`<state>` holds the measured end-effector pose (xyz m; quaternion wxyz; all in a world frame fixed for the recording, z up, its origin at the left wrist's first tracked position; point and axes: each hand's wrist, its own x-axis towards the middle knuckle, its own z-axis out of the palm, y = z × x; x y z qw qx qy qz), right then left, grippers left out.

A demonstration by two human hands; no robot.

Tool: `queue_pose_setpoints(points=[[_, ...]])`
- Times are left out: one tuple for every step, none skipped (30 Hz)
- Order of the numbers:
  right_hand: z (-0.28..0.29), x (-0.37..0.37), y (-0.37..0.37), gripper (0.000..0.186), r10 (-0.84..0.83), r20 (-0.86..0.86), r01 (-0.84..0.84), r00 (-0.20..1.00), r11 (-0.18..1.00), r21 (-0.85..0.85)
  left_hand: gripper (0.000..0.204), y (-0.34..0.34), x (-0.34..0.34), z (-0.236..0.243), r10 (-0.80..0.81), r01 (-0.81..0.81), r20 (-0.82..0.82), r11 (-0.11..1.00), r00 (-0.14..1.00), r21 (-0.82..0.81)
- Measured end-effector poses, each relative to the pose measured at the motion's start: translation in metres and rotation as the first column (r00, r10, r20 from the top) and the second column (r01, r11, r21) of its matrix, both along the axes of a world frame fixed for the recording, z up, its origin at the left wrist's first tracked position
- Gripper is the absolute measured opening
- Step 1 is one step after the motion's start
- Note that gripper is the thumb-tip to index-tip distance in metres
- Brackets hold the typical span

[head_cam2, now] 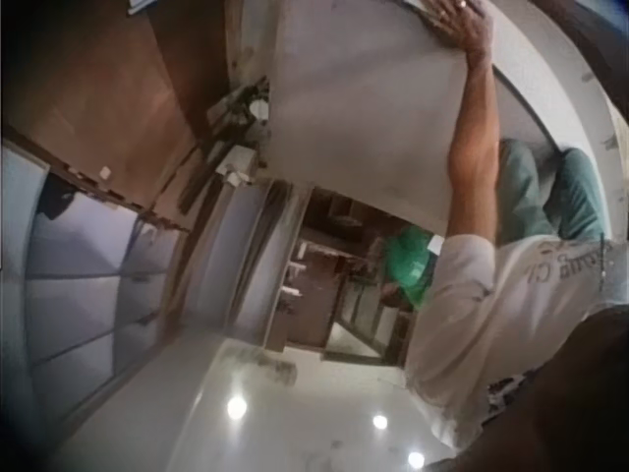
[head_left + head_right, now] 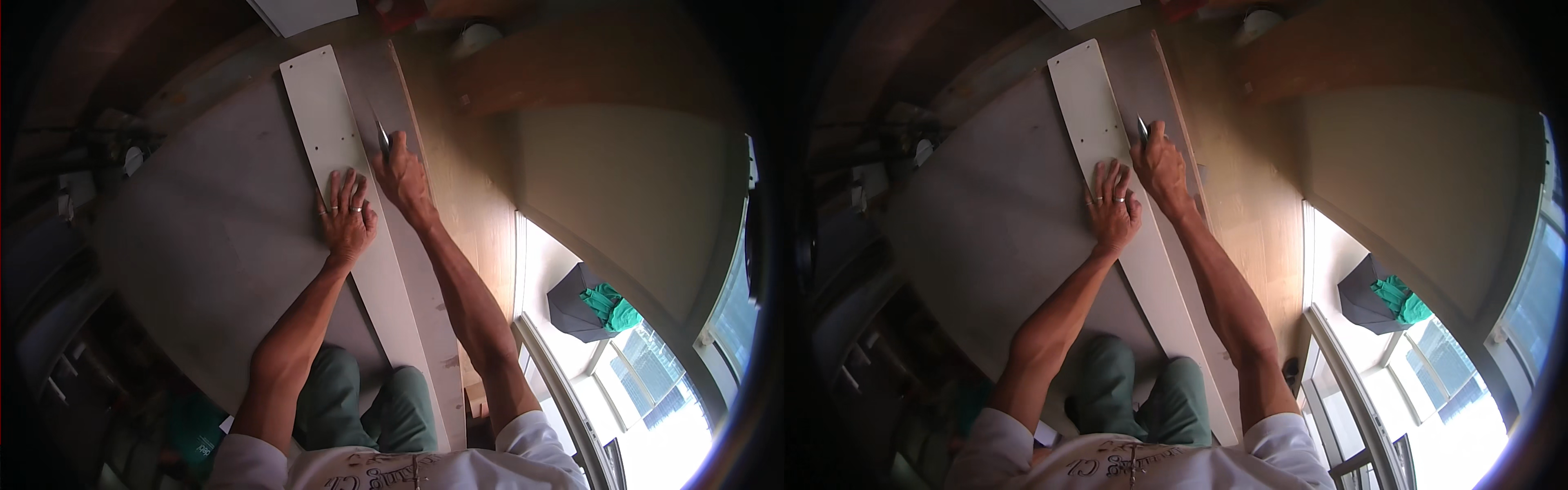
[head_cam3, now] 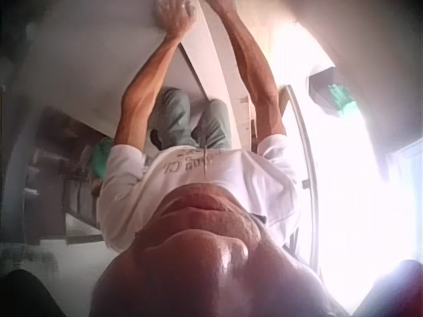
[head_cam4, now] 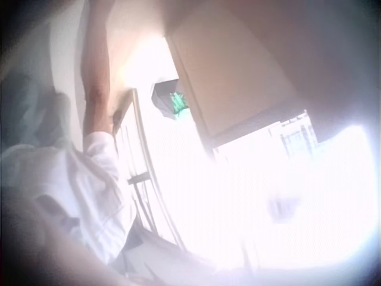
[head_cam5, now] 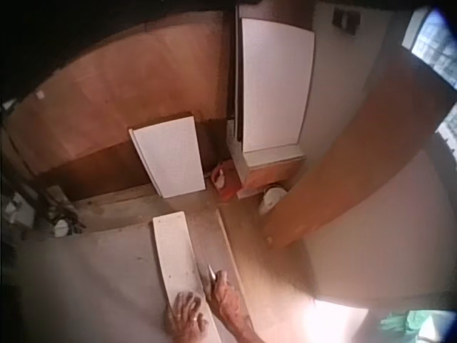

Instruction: The person uses a utility knife to cut a thin laminate panel placed on top of a larger wooden board while two other people assist by holding and moving the materials.

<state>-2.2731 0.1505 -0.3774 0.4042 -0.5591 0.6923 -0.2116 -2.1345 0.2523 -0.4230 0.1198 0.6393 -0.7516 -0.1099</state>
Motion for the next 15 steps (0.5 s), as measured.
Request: queue_pose_setpoints(points=[[0.0, 0.006, -0.023, 0.031, 0.002, 0.0, -0.002, 1.0, 1.0, -0.018, 0.056, 0.002, 0.0, -0.001, -0.002, 0.002, 0.009, 1.0, 1.0, 0.009], [-0.002, 0.015, -0.043, 0.032, 0.006, 0.005, -0.006, 1.0, 0.999, -0.041, 0.057, 0.002, 0.002, -0.001, 0.0, 0.0, 0.003, 1.0, 1.0, 0.002], [-0.01, 0.021, -0.057, 0.032, 0.006, 0.008, -0.006, 1.0, 0.999, -0.04, 0.058, 0.0, 0.002, -0.001, 0.002, -0.002, -0.014, 1.0, 1.0, -0.009], [-0.018, 0.027, -0.071, 0.033, 0.001, -0.003, -0.001, 1.0, 0.994, -0.109, 0.059, 0.0, 0.003, -0.001, -0.001, 0.0, -0.024, 1.0, 1.0, -0.025], [-0.024, 0.03, -0.081, 0.035, -0.005, -0.015, 0.002, 1.0, 0.984, -0.178, 0.059, -0.001, 0.002, -0.002, 0.002, -0.003, -0.024, 1.0, 1.0, -0.025], [-0.031, 0.034, -0.088, 0.035, 0.001, -0.012, -0.003, 1.0, 0.985, -0.175, 0.059, -0.001, 0.002, -0.001, 0.003, -0.003, -0.031, 1.0, 1.0, -0.013], [-0.037, 0.037, -0.092, 0.035, 0.001, -0.029, -0.006, 1.0, 0.981, -0.193, 0.059, -0.001, 0.002, 0.0, 0.003, -0.003, -0.04, 1.0, 0.999, -0.001], [-0.042, 0.038, -0.096, 0.036, 0.001, -0.047, -0.011, 0.999, 0.977, -0.211, 0.059, 0.0, 0.001, 0.001, 0.009, -0.009, -0.041, 1.0, 0.999, 0.001], [-0.044, 0.042, -0.1, 0.036, 0.008, -0.043, -0.017, 0.999, 0.978, -0.21, 0.058, 0.0, 0.003, 0.002, 0.004, -0.004, -0.039, 1.0, 0.999, 0.001], [-0.045, 0.044, -0.103, 0.034, 0.02, -0.055, -0.032, 0.998, 0.971, -0.239, 0.057, 0.0, 0.004, 0.002, -0.002, 0.002, -0.038, 1.0, 0.999, 0.0], [-0.046, 0.045, -0.105, 0.033, 0.03, -0.068, -0.047, 0.997, 0.962, -0.267, 0.057, -0.001, 0.004, 0.002, 0.004, -0.004, -0.038, 1.0, 0.999, 0.001], [-0.046, 0.049, -0.105, 0.033, 0.036, -0.064, -0.052, 0.997, 0.962, -0.267, 0.057, 0.0, 0.006, 0.002, 0.003, -0.003, -0.043, 1.0, 0.999, -0.005], [-0.045, 0.052, -0.104, 0.033, 0.039, -0.108, -0.067, 0.993, 0.961, -0.27, 0.056, 0.0, 0.007, 0.002, 0.001, -0.002, -0.05, 1.0, 0.999, -0.011], [-0.045, 0.054, -0.103, 0.033, 0.041, -0.152, -0.082, 0.988, 0.959, -0.272, 0.056, 0.0, 0.008, 0.001, 0.005, -0.006, -0.048, 1.0, 0.999, -0.01], [-0.047, 0.053, -0.104, 0.033, 0.043, -0.156, -0.085, 0.987, 0.958, -0.272, 0.056, -0.001, 0.006, 0.001, 0.002, -0.003, -0.056, 1.0, 0.998, -0.011]])
